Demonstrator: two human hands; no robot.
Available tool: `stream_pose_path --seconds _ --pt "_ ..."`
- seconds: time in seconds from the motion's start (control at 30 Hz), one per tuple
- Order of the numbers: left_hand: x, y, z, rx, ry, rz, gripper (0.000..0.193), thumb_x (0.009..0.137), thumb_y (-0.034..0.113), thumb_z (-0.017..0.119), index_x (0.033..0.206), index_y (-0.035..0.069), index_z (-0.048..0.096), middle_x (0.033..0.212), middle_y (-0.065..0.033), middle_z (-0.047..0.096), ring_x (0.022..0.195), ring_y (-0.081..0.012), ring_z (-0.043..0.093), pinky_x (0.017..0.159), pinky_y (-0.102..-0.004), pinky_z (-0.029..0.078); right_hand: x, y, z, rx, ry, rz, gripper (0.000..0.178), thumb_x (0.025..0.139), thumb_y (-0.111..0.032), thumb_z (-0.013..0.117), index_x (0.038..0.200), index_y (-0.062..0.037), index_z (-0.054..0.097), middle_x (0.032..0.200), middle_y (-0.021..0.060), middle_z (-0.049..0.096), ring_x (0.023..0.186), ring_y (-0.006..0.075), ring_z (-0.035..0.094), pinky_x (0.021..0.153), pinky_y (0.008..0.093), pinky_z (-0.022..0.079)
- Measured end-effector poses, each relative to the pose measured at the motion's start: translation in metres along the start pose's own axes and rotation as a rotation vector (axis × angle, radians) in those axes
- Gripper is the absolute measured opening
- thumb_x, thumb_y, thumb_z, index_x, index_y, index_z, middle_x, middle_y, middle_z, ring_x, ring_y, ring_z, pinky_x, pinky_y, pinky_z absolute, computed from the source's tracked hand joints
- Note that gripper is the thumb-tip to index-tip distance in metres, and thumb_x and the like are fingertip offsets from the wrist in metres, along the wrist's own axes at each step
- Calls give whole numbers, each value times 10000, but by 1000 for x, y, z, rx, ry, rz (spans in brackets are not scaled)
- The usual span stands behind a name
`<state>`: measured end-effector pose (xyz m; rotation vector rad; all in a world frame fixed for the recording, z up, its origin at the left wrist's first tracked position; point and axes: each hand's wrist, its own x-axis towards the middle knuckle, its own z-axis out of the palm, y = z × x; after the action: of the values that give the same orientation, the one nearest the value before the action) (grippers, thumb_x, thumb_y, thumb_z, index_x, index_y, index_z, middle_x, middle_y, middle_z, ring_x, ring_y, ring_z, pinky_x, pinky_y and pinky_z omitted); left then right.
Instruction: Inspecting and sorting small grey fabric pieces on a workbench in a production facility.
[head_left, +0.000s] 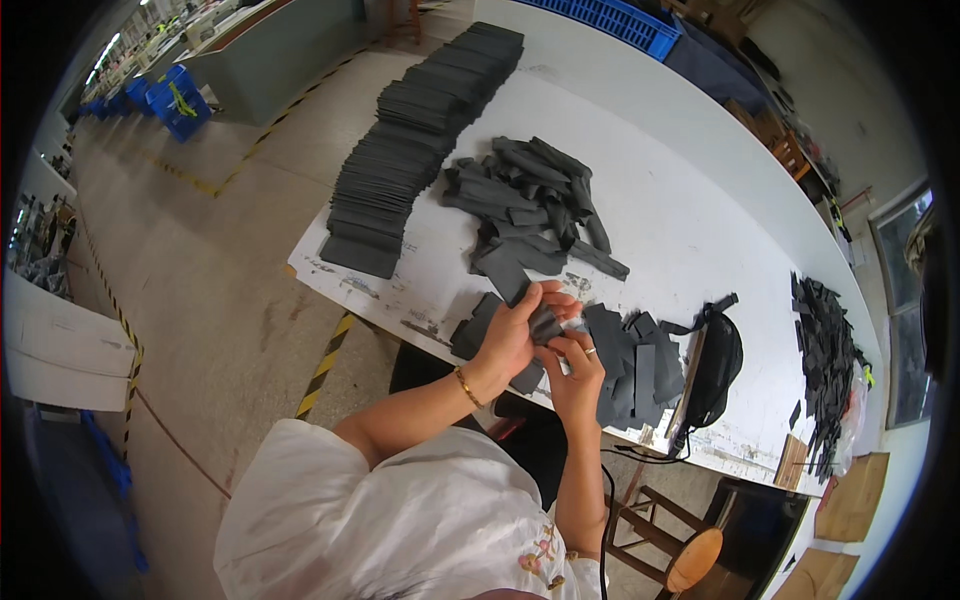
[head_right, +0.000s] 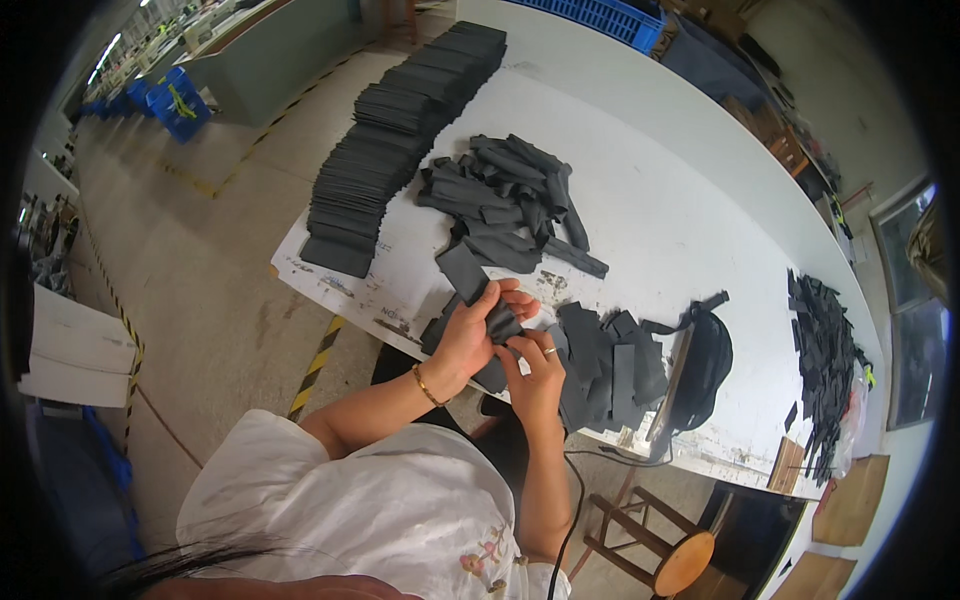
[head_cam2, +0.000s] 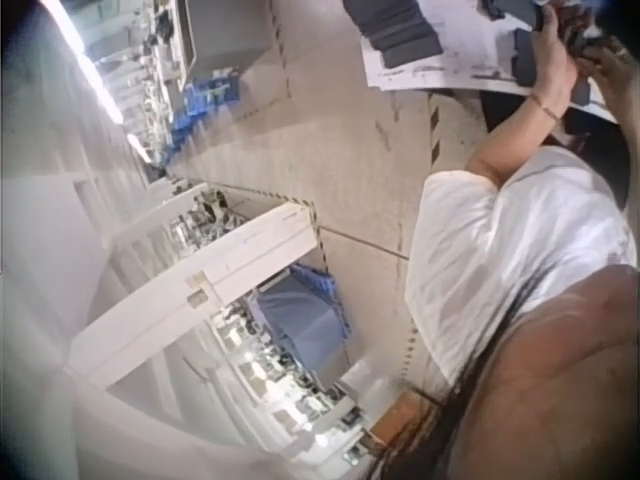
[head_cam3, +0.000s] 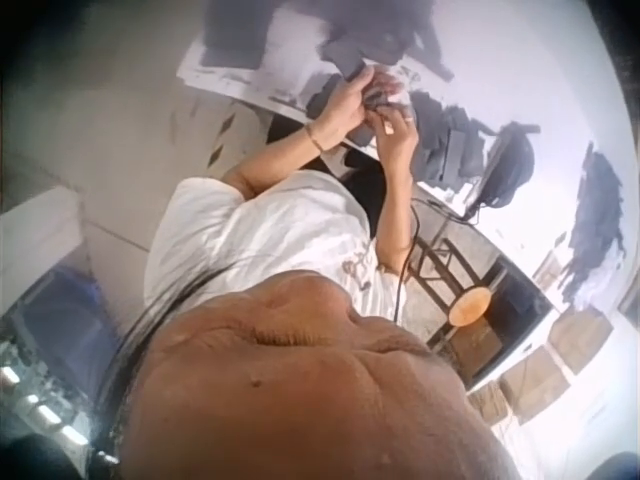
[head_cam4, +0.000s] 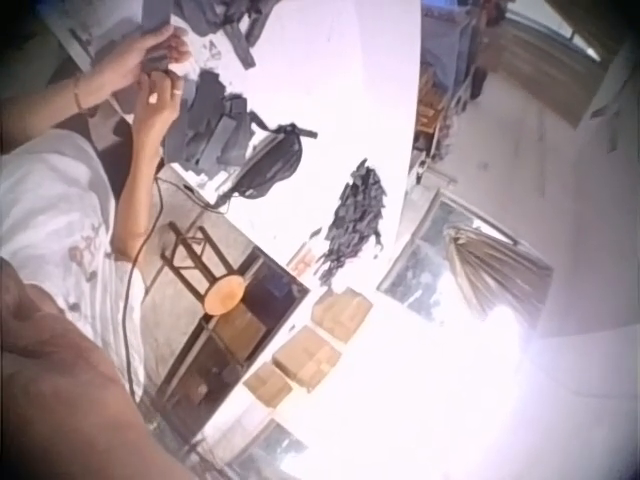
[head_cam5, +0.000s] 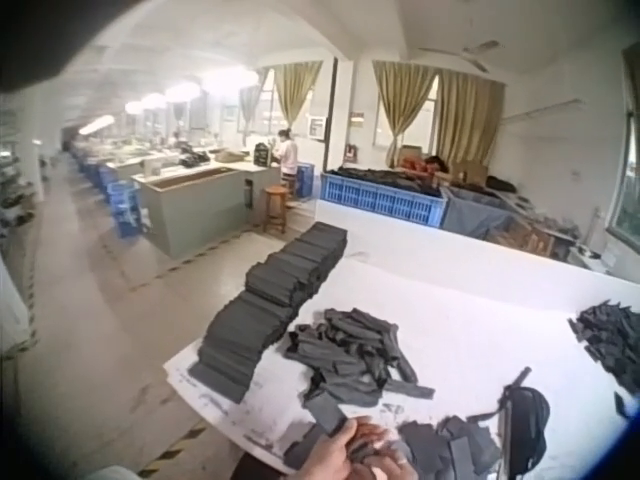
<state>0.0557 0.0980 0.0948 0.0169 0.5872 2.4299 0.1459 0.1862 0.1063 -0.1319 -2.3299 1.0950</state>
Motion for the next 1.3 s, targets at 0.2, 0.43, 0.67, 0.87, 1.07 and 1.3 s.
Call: stream_pose_path --seconds 0.2,0.43,0.67,0.87,1.07,1.3 --pt "6 9 -2 42 -82 36 376 1007 317 473 1186 -6 542 1100 -155 651 1101 -277 609 1013 -404 454 2 -3 -12 562 163 485 173 924 -159 630 965 7 601 899 33 618 789 96 574 743 238 465" --pt "6 28 -2 120 -49 54 408 964 321 558 1209 -6 543 1137 -175 640 1096 -320 611 958 -483 501 12 -6 3 575 181 472 170 888 -147 701 892 20 668 733 -8 624 676 65 543 609 216 420" --pt "14 42 -26 5 -38 152 278 986 195 528 1138 -32 580 1118 -181 645 1075 -327 622 979 -469 497 7 -10 1 132 174 301 154 856 -112 733 837 24 663 676 -1 609 618 58 501 578 217 412" --pt "17 41 -22 26 -69 160 264 987 179 522 1145 -25 575 1126 -170 643 1081 -326 620 1004 -470 479 8 -7 5 375 142 401 199 862 -118 720 943 43 636 735 77 679 624 95 558 601 249 456" --pt "23 40 -32 -87 -98 71 315 983 223 527 1182 -21 543 1163 -158 626 1142 -316 583 1047 -455 445 7 -8 5 616 -14 558 207 881 -119 698 938 51 594 748 98 684 657 132 653 615 241 498" --pt "16 33 -31 -117 -57 42 353 972 268 549 1189 -11 532 1195 -148 608 1166 -310 563 1032 -455 451 -10 0 5 253 118 374 95 836 -2 688 904 9 622 754 108 683 644 159 638 611 270 493"
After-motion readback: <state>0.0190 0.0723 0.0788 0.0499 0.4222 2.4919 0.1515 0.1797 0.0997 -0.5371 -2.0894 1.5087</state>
